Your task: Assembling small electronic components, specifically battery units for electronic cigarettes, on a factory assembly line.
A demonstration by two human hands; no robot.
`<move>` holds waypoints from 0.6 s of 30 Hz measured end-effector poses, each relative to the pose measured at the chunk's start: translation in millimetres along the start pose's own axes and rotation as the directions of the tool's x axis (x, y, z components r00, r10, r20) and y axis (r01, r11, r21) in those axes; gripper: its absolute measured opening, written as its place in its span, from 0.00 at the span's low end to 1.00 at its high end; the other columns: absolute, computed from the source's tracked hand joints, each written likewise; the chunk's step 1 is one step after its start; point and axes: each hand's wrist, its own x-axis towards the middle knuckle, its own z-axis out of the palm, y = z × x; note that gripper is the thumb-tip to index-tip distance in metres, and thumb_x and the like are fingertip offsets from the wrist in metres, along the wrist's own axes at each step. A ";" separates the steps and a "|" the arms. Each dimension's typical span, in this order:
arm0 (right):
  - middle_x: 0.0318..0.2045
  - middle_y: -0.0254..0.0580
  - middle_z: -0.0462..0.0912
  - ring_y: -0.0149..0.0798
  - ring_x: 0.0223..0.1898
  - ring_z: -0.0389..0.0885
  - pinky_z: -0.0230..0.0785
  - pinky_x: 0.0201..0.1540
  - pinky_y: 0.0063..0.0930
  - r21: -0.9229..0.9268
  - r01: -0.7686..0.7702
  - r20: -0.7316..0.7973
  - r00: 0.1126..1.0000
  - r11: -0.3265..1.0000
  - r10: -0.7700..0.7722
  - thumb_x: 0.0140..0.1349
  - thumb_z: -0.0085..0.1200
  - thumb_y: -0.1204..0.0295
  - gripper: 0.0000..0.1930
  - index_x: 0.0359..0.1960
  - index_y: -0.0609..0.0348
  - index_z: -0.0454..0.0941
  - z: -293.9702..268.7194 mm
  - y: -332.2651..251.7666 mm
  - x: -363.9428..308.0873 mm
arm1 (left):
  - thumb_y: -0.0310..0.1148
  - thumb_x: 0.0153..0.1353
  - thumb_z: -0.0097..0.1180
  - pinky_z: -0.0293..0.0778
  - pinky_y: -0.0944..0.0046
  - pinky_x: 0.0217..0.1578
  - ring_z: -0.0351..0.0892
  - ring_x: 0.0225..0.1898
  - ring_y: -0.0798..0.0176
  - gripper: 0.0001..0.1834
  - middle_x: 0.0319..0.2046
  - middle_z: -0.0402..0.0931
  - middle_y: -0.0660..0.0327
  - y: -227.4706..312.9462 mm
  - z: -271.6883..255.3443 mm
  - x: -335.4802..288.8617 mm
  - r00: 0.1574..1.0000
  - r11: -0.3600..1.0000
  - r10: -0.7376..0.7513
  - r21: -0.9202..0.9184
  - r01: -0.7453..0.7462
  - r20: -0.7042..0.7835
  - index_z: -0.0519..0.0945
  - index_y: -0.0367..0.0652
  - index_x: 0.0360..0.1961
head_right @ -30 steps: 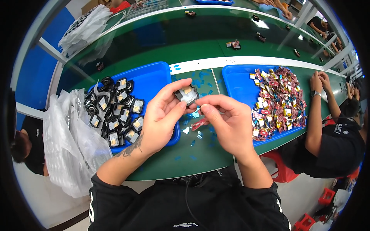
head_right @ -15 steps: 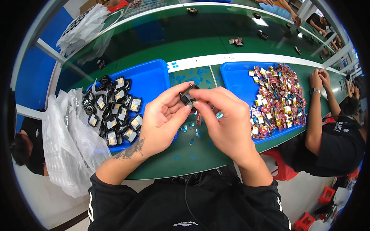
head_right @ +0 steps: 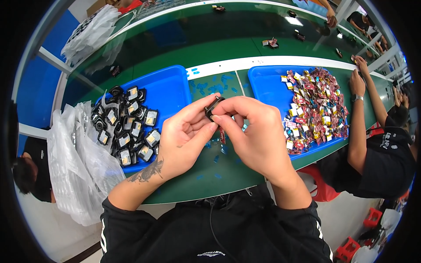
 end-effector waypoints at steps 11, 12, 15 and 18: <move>0.18 0.35 0.71 0.31 0.19 0.68 0.63 0.24 0.25 -0.112 0.039 0.037 0.999 0.993 -0.035 0.49 0.67 0.77 0.16 0.24 0.61 0.67 -7.0 7.8 10.5 | 0.15 0.65 0.47 0.72 0.64 0.58 0.75 0.57 0.61 0.25 0.57 0.72 0.48 -2.5 -4.3 -1.8 0.999 0.994 0.039 0.101 -0.041 0.024 0.63 0.28 0.64; 0.18 0.35 0.68 0.32 0.20 0.66 0.63 0.25 0.25 -0.134 0.007 0.056 0.998 0.991 0.000 0.48 0.67 0.77 0.17 0.24 0.60 0.65 -8.5 8.4 10.1 | 0.15 0.65 0.47 0.72 0.64 0.58 0.75 0.57 0.61 0.25 0.57 0.72 0.48 -1.9 -3.6 -1.7 0.999 0.994 0.035 0.104 -0.038 0.026 0.63 0.28 0.64; 0.22 0.36 0.69 0.31 0.23 0.66 0.64 0.29 0.24 -0.124 0.116 -0.014 0.993 0.985 -0.119 0.49 0.66 0.78 0.16 0.25 0.61 0.66 -6.2 7.1 7.7 | 0.16 0.65 0.47 0.73 0.64 0.57 0.75 0.56 0.61 0.24 0.56 0.73 0.48 -0.6 -0.7 -1.2 0.999 0.997 0.025 0.072 -0.027 0.033 0.64 0.27 0.63; 0.24 0.36 0.70 0.30 0.28 0.69 0.65 0.33 0.23 0.017 0.105 0.009 0.994 0.994 -0.105 0.50 0.65 0.78 0.14 0.27 0.61 0.68 -6.0 13.6 10.2 | 0.17 0.65 0.48 0.73 0.63 0.56 0.76 0.55 0.61 0.26 0.55 0.74 0.48 0.5 0.6 1.3 0.999 0.998 -0.009 0.057 0.007 0.042 0.62 0.30 0.65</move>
